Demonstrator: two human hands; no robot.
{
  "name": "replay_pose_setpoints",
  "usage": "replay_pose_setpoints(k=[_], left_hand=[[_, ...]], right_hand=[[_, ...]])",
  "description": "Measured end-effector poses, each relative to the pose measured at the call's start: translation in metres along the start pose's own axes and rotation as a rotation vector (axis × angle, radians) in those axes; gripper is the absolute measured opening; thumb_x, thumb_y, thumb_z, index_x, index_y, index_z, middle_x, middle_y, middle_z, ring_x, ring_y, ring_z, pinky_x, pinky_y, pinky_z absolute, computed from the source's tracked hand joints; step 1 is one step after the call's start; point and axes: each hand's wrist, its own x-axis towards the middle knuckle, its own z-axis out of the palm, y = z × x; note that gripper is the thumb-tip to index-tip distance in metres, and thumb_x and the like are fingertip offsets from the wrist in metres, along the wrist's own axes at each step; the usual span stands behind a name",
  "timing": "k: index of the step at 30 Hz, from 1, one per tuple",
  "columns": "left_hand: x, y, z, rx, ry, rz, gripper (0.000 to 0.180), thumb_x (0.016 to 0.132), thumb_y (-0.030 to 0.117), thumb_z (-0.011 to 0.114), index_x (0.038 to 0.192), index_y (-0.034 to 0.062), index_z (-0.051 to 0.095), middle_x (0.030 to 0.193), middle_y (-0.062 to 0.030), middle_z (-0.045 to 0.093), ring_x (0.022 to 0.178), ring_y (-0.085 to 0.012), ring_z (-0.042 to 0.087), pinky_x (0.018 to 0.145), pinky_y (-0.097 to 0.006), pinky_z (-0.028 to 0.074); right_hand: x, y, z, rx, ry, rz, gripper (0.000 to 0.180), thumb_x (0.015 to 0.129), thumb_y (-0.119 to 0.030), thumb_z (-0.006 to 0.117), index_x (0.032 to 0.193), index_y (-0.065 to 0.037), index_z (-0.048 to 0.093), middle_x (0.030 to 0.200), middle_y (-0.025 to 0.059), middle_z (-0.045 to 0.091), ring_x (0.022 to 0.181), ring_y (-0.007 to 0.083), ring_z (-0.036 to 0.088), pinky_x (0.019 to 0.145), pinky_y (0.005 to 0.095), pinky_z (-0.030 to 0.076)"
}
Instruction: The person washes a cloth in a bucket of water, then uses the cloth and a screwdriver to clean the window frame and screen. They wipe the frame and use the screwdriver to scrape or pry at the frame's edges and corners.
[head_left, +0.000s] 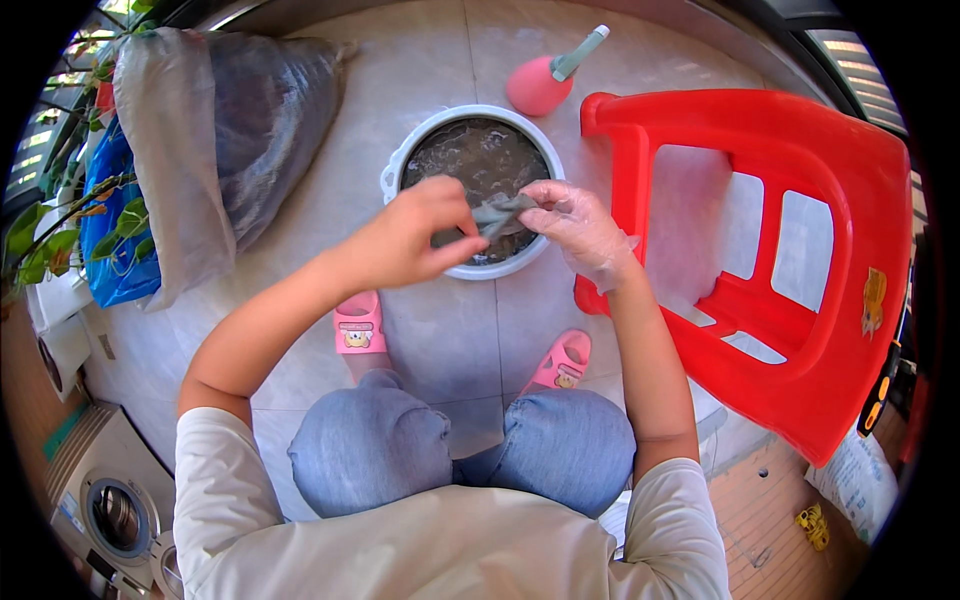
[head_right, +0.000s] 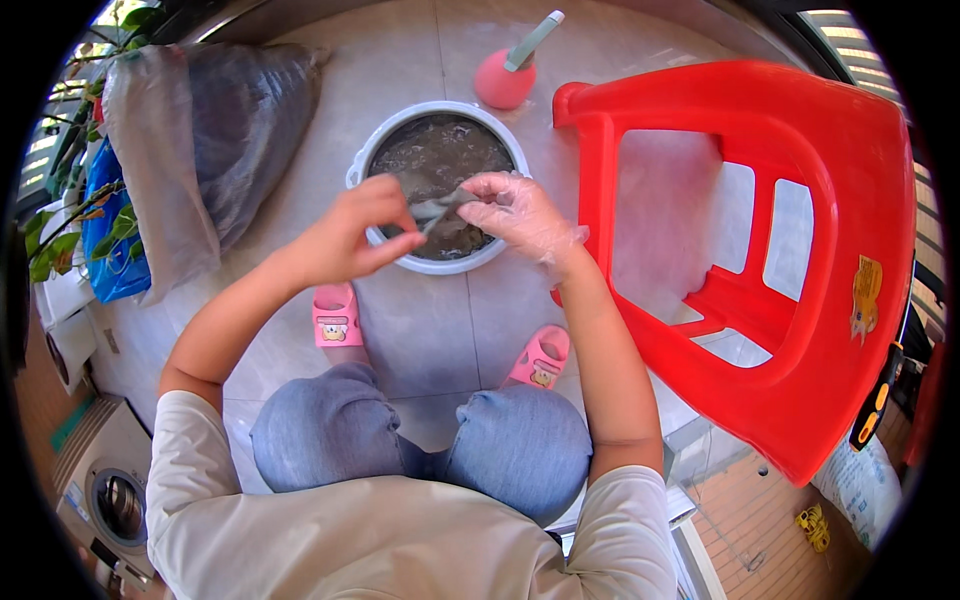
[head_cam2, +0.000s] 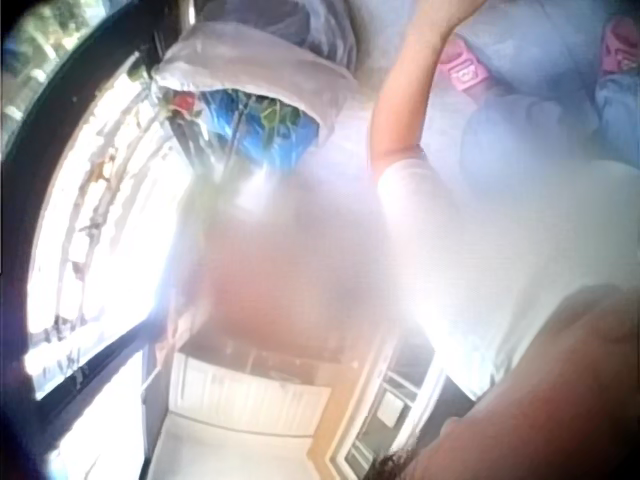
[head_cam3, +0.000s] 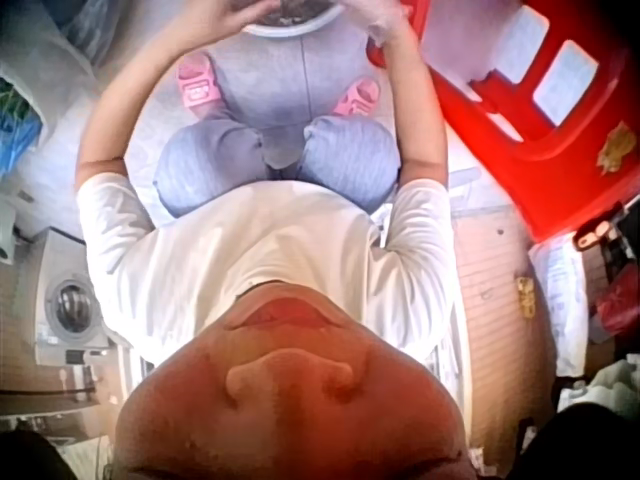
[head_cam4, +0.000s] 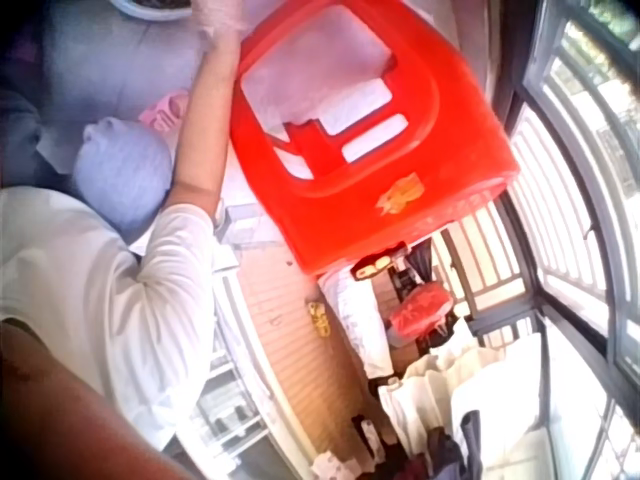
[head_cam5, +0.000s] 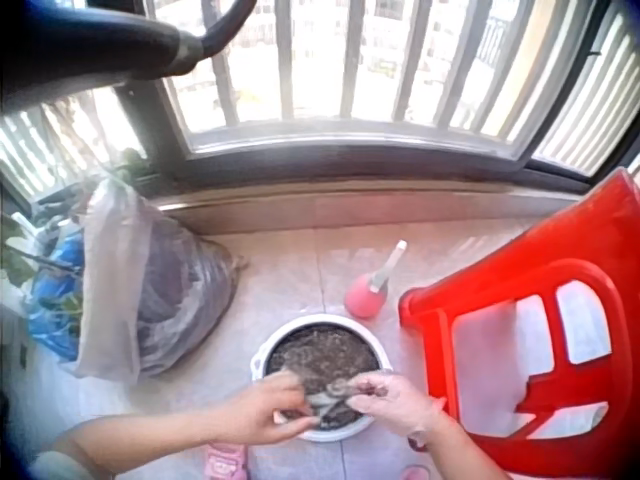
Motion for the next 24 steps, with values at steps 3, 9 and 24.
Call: replay_pose_setpoints(k=[3, 9, 24], left_hand=[[0.0, -0.027, 0.02, -0.381, 0.078, -0.576, 0.021, 0.081, 0.017, 0.067, 0.09, 0.0012, 0.059, 0.067, 0.0006, 0.051, 0.064, -0.0116, 0.053, 0.057, -0.026, 0.043], [0.016, -0.086, 0.056, -0.723, -0.106, -1.293, 0.026, 0.082, 0.026, 0.067, 0.093, 0.0034, 0.061, 0.069, 0.0018, 0.053, 0.06, -0.0084, 0.052, 0.057, -0.022, 0.048], [0.01, -0.122, 0.103, -1.263, 0.566, -1.256, 0.029, 0.086, 0.023, 0.06, 0.106, 0.0024, 0.055, 0.097, -0.0087, 0.06, 0.081, -0.0211, 0.059, 0.066, -0.038, 0.051]], right_hand=[[0.013, 0.011, 0.002, -0.055, 0.067, 0.057, 0.024, 0.08, -0.019, 0.067, 0.095, -0.002, 0.062, 0.088, 0.0019, 0.061, 0.083, 0.0096, 0.056, 0.075, 0.0257, 0.045], [0.072, 0.056, 0.006, -0.745, 0.309, -0.03, 0.018, 0.08, -0.017, 0.062, 0.093, -0.005, 0.065, 0.092, 0.0137, 0.064, 0.086, 0.0266, 0.061, 0.077, 0.0341, 0.047], [0.09, 0.042, 0.026, -0.734, 0.309, -0.01, 0.031, 0.089, -0.025, 0.046, 0.096, 0.001, 0.06, 0.102, 0.0258, 0.059, 0.099, 0.0406, 0.055, 0.086, 0.0441, 0.044]])
